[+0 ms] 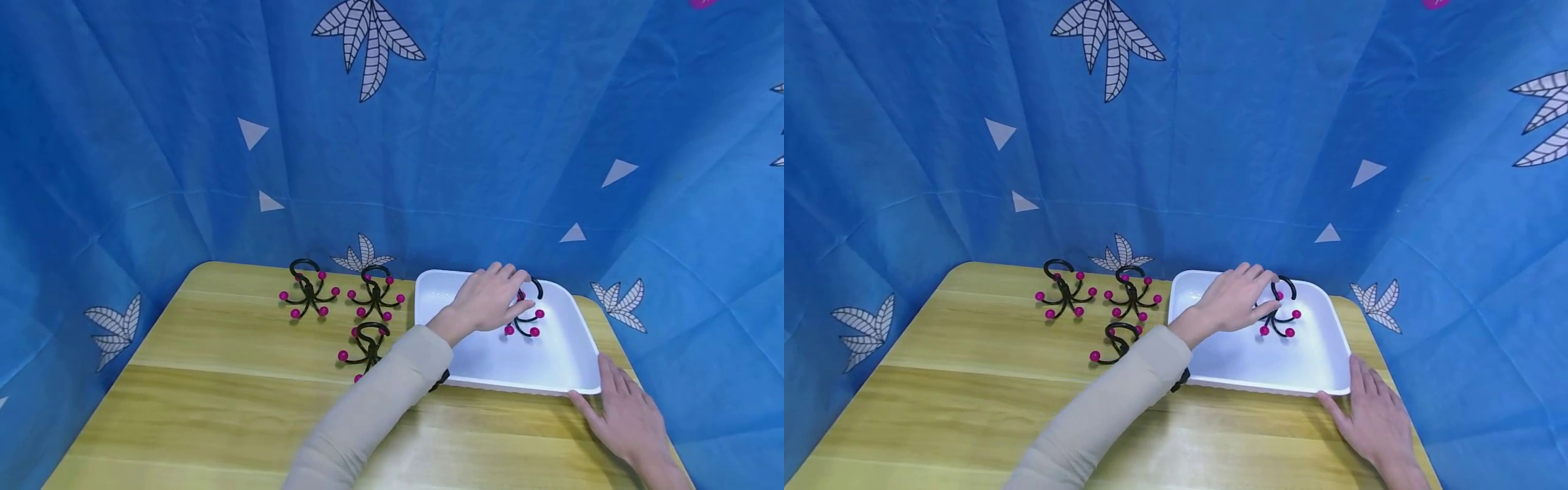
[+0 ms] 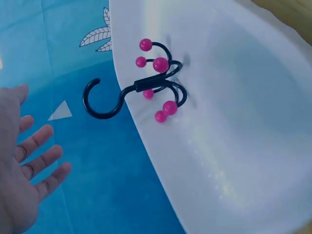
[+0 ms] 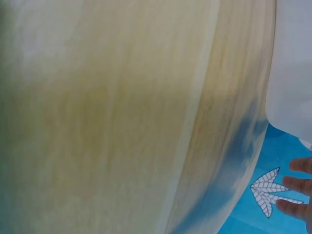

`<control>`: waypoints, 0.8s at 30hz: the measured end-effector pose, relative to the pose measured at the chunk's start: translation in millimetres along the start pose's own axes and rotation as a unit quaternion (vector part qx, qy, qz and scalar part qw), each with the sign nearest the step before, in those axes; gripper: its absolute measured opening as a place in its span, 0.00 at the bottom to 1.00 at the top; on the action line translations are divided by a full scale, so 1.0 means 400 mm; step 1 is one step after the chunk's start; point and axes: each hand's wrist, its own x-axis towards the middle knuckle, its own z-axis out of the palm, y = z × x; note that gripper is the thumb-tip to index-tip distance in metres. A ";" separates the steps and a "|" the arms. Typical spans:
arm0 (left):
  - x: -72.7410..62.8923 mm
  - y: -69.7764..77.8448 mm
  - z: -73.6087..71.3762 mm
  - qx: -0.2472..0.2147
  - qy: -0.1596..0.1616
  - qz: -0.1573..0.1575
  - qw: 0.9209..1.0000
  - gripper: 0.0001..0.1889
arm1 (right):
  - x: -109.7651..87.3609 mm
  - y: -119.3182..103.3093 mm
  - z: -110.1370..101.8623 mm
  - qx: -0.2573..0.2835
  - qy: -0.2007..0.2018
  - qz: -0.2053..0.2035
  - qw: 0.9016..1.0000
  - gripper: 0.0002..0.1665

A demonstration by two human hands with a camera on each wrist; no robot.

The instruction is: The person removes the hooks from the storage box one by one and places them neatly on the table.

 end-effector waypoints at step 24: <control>0.138 0.000 0.067 0.009 -0.018 -0.029 0.999 0.27 | 0.007 -0.001 -0.002 -0.006 -0.013 0.008 1.000 0.62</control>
